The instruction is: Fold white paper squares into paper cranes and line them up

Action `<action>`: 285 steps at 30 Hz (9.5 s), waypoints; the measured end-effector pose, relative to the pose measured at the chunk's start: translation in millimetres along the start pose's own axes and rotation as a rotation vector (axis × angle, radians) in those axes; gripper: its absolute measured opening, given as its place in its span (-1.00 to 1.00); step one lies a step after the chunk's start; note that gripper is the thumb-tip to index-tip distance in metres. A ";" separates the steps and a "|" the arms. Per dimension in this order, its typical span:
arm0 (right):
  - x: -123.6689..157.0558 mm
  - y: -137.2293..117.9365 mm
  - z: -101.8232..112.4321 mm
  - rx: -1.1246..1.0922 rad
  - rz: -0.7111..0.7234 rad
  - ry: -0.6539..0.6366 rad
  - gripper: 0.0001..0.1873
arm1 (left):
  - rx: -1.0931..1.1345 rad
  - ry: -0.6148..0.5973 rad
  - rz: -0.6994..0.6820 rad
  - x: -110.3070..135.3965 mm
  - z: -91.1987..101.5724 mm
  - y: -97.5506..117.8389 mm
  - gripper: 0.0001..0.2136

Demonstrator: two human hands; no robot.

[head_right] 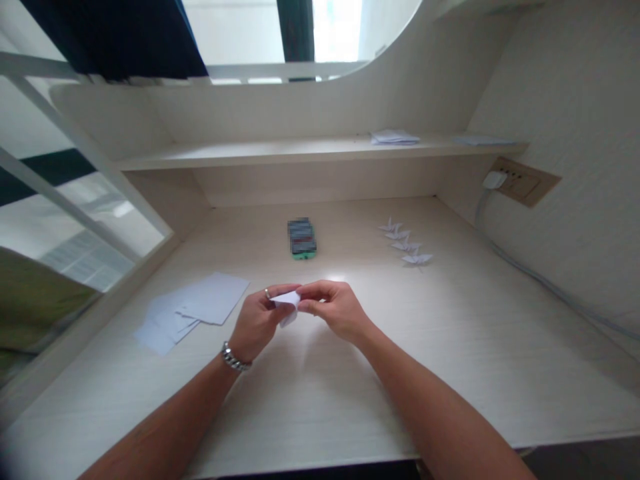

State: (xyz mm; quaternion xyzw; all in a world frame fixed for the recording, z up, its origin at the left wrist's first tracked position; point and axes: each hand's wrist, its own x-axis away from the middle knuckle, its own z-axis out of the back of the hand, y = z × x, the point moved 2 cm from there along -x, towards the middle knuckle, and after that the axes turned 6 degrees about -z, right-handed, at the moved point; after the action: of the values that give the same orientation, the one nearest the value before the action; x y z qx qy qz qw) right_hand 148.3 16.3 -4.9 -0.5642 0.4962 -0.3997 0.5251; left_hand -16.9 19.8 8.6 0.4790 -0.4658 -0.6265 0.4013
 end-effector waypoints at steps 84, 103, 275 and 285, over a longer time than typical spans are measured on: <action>6.6 -8.4 -2.4 0.484 0.155 0.230 -0.86 | 0.048 0.014 0.149 -3.2 -8.4 -4.1 -0.75; 10.6 -12.7 -11.8 0.477 0.250 0.217 -0.84 | -0.005 -0.082 0.200 -0.4 -12.2 1.6 -0.72; -1.2 1.3 -0.8 0.129 -0.155 0.041 -0.64 | 0.128 0.021 0.241 -2.7 -5.5 -3.2 -0.77; -1.6 0.2 -3.3 0.002 -0.129 0.132 -0.72 | 0.285 0.060 0.241 -3.5 -4.7 -7.7 -0.67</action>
State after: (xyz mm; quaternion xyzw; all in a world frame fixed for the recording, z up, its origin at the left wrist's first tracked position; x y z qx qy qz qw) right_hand 144.7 17.3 -4.5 -0.5669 0.4920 -0.4695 0.4649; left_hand -12.0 24.1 1.4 0.4902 -0.5917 -0.4872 0.4150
